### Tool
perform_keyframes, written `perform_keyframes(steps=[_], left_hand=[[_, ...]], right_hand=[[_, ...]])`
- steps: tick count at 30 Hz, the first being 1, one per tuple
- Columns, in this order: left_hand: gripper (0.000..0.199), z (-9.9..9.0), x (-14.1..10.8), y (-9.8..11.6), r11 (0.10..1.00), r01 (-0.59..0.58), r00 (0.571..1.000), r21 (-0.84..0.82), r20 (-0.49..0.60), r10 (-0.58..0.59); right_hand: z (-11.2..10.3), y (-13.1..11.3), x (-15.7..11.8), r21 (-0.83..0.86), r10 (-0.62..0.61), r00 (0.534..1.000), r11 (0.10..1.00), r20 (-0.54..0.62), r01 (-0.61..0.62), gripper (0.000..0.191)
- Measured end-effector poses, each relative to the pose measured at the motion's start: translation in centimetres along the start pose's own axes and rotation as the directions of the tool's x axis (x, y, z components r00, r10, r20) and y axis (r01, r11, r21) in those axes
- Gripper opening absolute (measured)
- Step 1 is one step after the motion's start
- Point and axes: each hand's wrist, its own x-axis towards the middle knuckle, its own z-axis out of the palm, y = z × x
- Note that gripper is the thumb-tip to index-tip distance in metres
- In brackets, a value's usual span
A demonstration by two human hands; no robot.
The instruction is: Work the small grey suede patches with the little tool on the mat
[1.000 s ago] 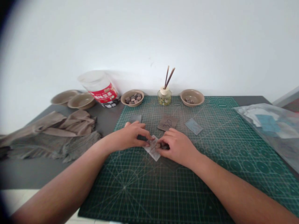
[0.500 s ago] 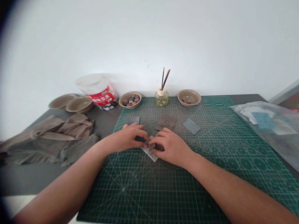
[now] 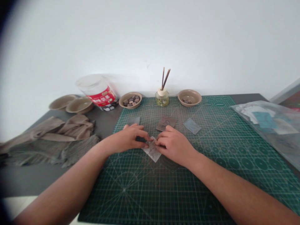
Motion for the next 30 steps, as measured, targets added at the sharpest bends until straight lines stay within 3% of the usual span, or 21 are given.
perform_keyframes(steps=[17,22,26,30], left_hand=[[0.027,-0.15,-0.14,0.14,1.000,0.000,1.000,-0.020,0.015,0.000],[0.026,-0.11,-0.15,0.06,0.999,-0.001,1.000,-0.033,0.024,0.002],[0.025,-0.07,-0.11,0.04,0.999,-0.006,1.000,-0.032,0.020,0.007],[0.027,-0.04,-0.06,-0.02,1.000,-0.008,1.000,-0.023,0.022,0.008]], right_hand=[[0.35,-0.36,0.06,0.004,0.007,1.000,1.000,-0.028,-0.007,0.016],[-0.16,-0.05,-0.17,0.036,-0.046,0.998,0.998,0.035,0.045,0.014],[-0.20,0.19,-0.02,-0.007,-0.010,1.000,1.000,-0.005,0.010,0.017],[-0.09,0.03,-0.31,0.011,-0.048,0.998,0.999,0.035,0.048,0.017]])
